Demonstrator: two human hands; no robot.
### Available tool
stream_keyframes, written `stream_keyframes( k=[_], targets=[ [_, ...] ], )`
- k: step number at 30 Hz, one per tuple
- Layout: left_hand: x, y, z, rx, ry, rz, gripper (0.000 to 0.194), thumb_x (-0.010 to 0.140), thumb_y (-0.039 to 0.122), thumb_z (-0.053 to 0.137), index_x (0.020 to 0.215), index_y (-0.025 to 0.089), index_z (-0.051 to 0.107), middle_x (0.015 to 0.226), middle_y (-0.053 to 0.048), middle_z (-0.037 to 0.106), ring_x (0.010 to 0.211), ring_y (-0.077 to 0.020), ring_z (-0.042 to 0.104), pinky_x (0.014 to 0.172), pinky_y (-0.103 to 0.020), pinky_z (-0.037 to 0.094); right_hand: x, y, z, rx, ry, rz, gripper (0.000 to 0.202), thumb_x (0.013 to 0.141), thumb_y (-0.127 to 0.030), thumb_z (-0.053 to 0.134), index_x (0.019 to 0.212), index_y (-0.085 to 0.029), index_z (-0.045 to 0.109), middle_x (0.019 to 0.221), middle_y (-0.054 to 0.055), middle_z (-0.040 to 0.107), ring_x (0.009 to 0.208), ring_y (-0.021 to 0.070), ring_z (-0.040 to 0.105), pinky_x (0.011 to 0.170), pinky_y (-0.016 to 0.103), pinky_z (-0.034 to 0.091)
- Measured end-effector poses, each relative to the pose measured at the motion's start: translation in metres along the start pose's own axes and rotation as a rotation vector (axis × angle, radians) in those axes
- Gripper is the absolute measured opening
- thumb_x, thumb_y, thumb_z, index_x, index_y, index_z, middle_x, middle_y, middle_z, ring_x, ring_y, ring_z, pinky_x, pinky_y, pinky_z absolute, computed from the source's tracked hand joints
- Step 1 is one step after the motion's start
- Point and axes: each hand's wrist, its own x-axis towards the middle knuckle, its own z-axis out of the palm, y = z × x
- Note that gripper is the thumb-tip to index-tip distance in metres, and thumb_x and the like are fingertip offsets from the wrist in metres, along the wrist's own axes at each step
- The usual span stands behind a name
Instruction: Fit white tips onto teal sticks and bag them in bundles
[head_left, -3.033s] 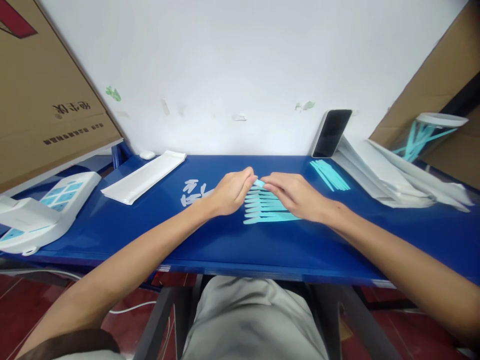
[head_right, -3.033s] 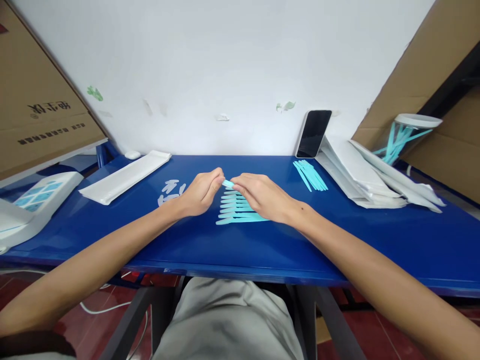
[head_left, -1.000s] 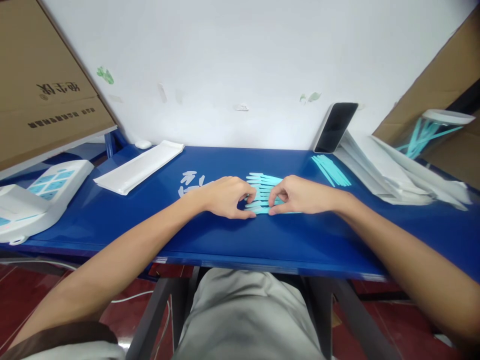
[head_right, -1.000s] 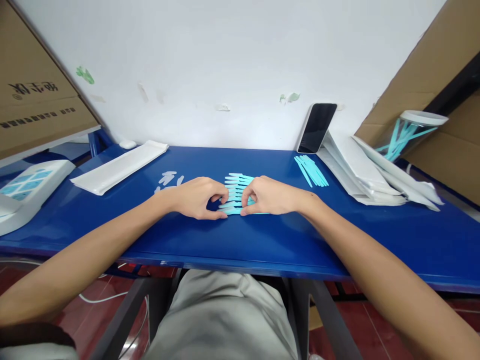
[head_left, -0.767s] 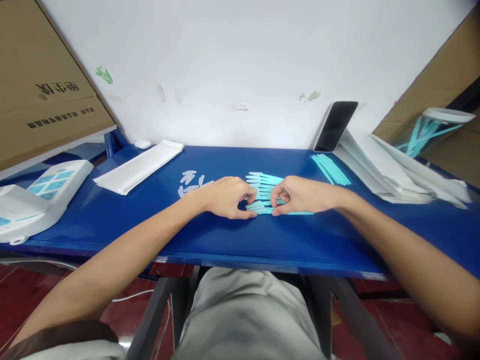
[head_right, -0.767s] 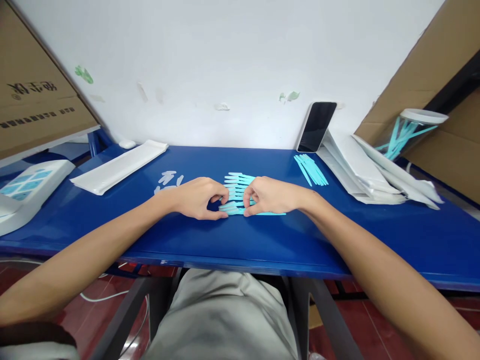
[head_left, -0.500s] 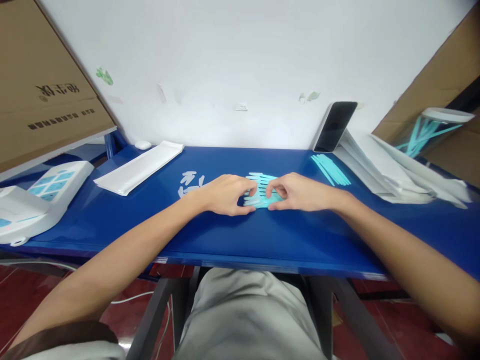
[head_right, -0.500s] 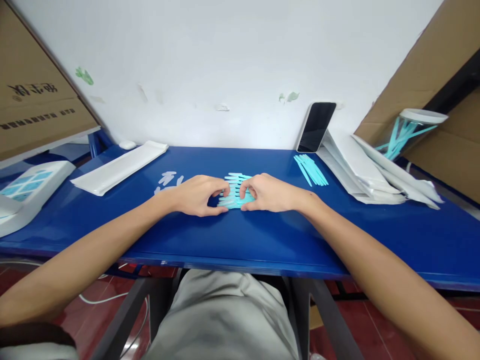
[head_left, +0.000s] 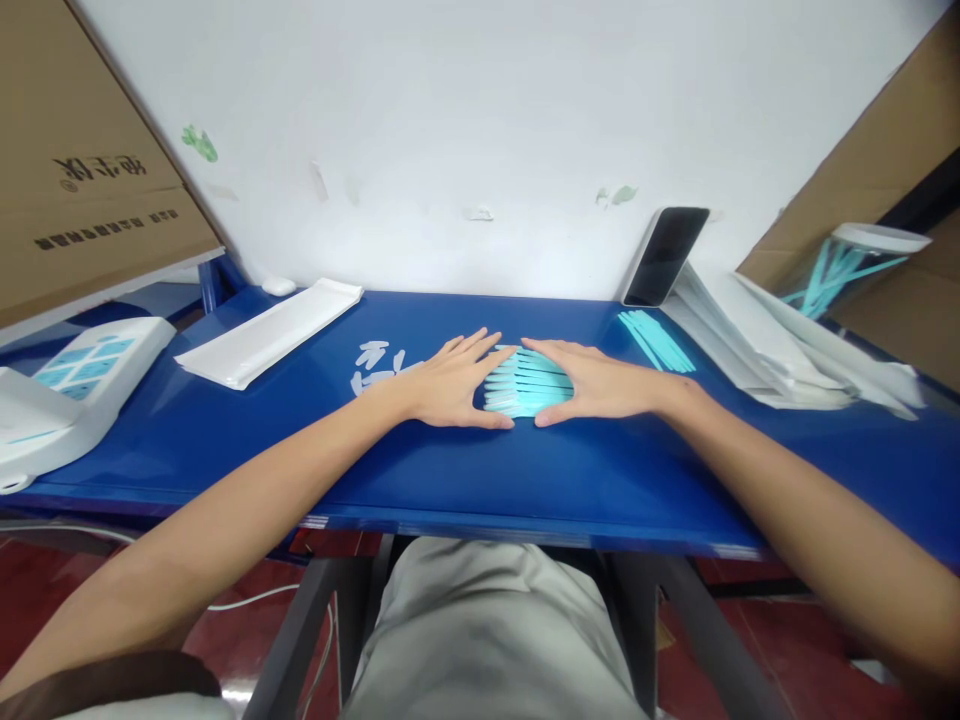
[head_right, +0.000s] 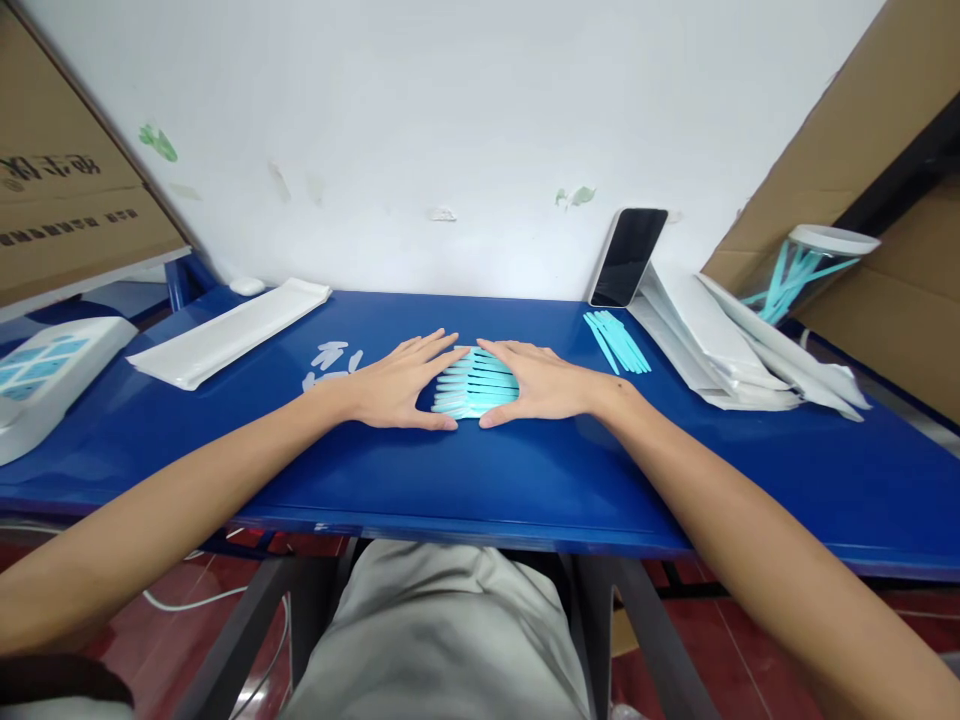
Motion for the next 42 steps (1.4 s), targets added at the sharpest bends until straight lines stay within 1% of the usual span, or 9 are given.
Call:
stream_keyframes(
  k=[4, 7, 10, 12, 16, 22, 26, 33, 42],
  targets=[
    [0.0022, -0.0021, -0.0011, -0.052, -0.017, -0.011, 0.119, 0.08, 0.086, 0.057, 0.167, 0.021, 0.01, 0.173, -0.017, -0.006, 0.16, -0.0391, -0.007, 0.128, -0.058, 0.006, 0.0, 0.0004, -0.0002, -0.007, 0.018, -0.009, 0.126, 0.073, -0.084, 0.065, 0.169, -0.024, 0.012, 0.172, 0.018, 0.022, 0.156, 0.0466, 0.021, 0.121, 0.067, 0.022],
    [0.0032, -0.0032, -0.0033, -0.115, -0.046, -0.016, 0.121, 0.077, 0.085, 0.062, 0.168, 0.025, 0.009, 0.173, -0.016, -0.008, 0.16, -0.0402, -0.005, 0.127, -0.059, 0.01, -0.0005, -0.0011, -0.0008, -0.006, 0.038, -0.028, 0.119, 0.074, -0.083, 0.065, 0.168, -0.024, 0.021, 0.167, 0.018, 0.034, 0.15, 0.0468, 0.032, 0.119, 0.065, 0.028],
    [0.0039, -0.0032, -0.005, -0.157, -0.071, -0.032, 0.122, 0.076, 0.085, 0.064, 0.168, 0.026, 0.008, 0.174, -0.015, -0.004, 0.16, -0.0397, -0.001, 0.127, -0.058, 0.013, -0.0006, -0.003, -0.0013, -0.012, 0.055, -0.056, 0.111, 0.075, -0.082, 0.065, 0.164, -0.023, 0.033, 0.158, 0.019, 0.045, 0.141, 0.0452, 0.044, 0.115, 0.062, 0.034],
    [0.0043, -0.0031, -0.0054, -0.168, -0.078, -0.043, 0.122, 0.075, 0.085, 0.064, 0.168, 0.026, 0.009, 0.175, -0.015, 0.001, 0.16, -0.0398, 0.002, 0.126, -0.059, 0.015, 0.0, -0.0032, -0.001, -0.023, 0.066, -0.082, 0.106, 0.076, -0.081, 0.064, 0.161, -0.022, 0.04, 0.156, 0.018, 0.048, 0.138, 0.0441, 0.046, 0.113, 0.059, 0.036],
    [0.0045, -0.0038, -0.0051, -0.152, -0.081, -0.057, 0.122, 0.075, 0.088, 0.061, 0.167, 0.025, 0.013, 0.174, -0.014, 0.006, 0.16, -0.0411, 0.007, 0.126, -0.06, 0.017, 0.0016, -0.0009, 0.0, -0.049, 0.077, -0.114, 0.1, 0.077, -0.081, 0.063, 0.158, -0.024, 0.046, 0.156, 0.017, 0.047, 0.137, 0.0445, 0.047, 0.112, 0.06, 0.036],
    [0.0037, -0.0039, -0.0049, -0.14, -0.078, -0.049, 0.119, 0.076, 0.088, 0.059, 0.167, 0.023, 0.019, 0.174, -0.015, 0.009, 0.159, -0.0422, 0.009, 0.126, -0.06, 0.018, 0.0009, 0.0002, -0.0002, -0.057, 0.062, -0.106, 0.098, 0.078, -0.082, 0.062, 0.158, -0.027, 0.046, 0.157, 0.016, 0.046, 0.136, 0.0439, 0.048, 0.111, 0.061, 0.037],
    [0.0023, -0.0035, -0.0053, -0.146, -0.052, -0.041, 0.116, 0.077, 0.086, 0.061, 0.166, 0.023, 0.021, 0.172, -0.017, 0.015, 0.156, -0.0434, 0.016, 0.123, -0.06, 0.023, -0.0002, -0.0007, -0.0008, -0.058, 0.058, -0.128, 0.091, 0.08, -0.081, 0.06, 0.155, -0.03, 0.051, 0.156, 0.016, 0.047, 0.133, 0.0433, 0.05, 0.109, 0.063, 0.037],
    [0.0009, -0.0041, -0.0055, -0.146, -0.05, -0.025, 0.104, 0.079, 0.086, 0.06, 0.162, 0.031, 0.032, 0.17, -0.014, 0.021, 0.155, -0.0422, 0.02, 0.122, -0.059, 0.025, -0.0022, -0.0023, -0.0036, -0.058, 0.052, -0.154, 0.083, 0.083, -0.08, 0.059, 0.153, -0.036, 0.053, 0.154, 0.015, 0.048, 0.131, 0.044, 0.051, 0.105, 0.065, 0.038],
    [0.0016, -0.0036, -0.0052, -0.136, -0.027, -0.001, 0.101, 0.08, 0.085, 0.06, 0.16, 0.029, 0.037, 0.167, -0.015, 0.027, 0.151, -0.0424, 0.026, 0.12, -0.057, 0.028, -0.001, -0.0024, -0.0023, -0.037, 0.089, -0.233, 0.062, 0.086, -0.072, 0.062, 0.131, -0.03, 0.073, 0.151, 0.014, 0.051, 0.131, 0.0403, 0.053, 0.106, 0.058, 0.042]
  ],
)
